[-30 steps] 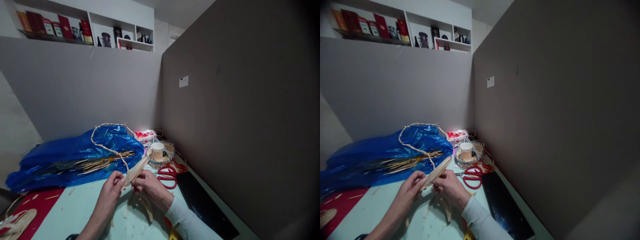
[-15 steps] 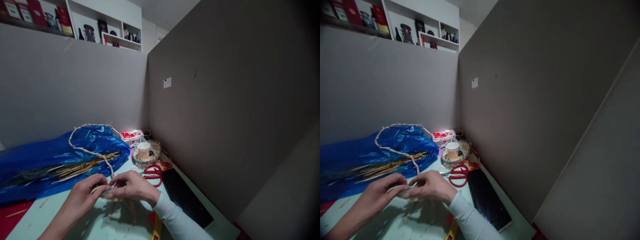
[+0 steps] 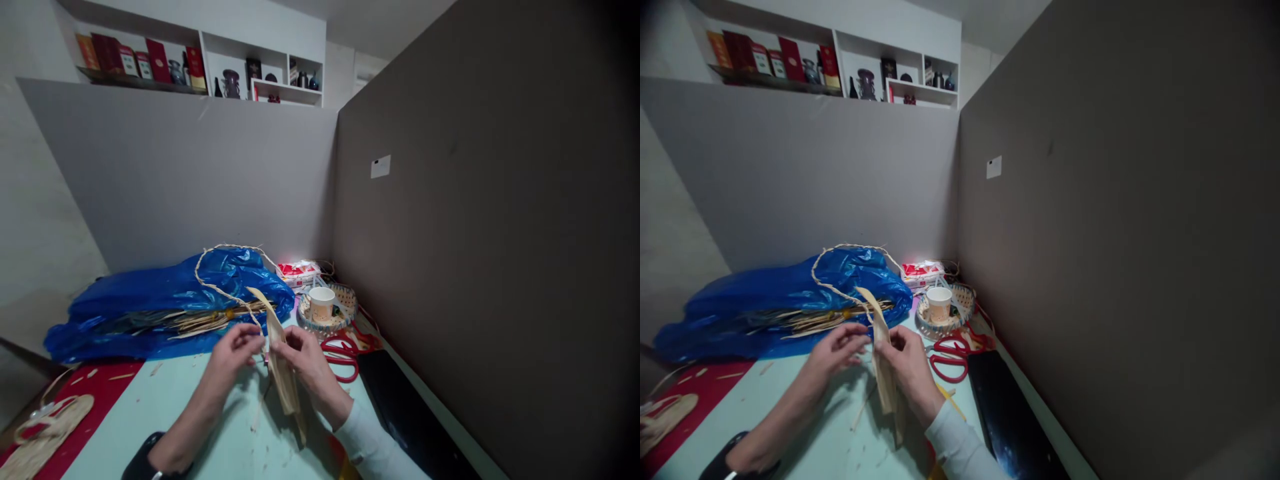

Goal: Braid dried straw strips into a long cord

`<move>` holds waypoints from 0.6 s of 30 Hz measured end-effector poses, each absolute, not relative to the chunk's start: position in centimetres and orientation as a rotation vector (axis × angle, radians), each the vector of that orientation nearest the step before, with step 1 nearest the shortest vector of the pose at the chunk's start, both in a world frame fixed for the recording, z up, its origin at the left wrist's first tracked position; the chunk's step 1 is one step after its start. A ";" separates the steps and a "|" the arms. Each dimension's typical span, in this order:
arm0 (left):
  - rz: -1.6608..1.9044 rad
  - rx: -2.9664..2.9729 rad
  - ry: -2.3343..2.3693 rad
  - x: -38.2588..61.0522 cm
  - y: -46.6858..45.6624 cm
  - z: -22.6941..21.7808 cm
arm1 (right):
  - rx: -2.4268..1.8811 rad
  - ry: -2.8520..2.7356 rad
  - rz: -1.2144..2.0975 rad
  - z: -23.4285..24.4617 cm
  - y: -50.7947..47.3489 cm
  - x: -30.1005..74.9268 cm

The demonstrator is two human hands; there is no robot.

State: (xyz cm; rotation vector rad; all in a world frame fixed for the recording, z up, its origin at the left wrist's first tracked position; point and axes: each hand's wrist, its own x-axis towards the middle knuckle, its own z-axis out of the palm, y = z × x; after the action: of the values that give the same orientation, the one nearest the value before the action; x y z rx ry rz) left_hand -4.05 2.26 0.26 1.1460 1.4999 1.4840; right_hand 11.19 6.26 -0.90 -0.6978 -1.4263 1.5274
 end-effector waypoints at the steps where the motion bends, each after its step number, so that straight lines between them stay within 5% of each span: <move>1: 1.424 1.169 1.438 -3.4 2.2 0.0 | -0.678 -1.400 1.548 -1.0 6.1 11.1; 18: 1.231 1.187 1.368 -2.7 1.3 0.8 | -0.693 -1.312 1.744 -1.9 6.6 11.5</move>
State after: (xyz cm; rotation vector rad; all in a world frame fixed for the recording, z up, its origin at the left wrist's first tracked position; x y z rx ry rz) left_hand -2.74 1.30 0.78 1.1865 1.3681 1.2307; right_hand 11.49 6.59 -1.89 -0.6927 -1.3117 1.7441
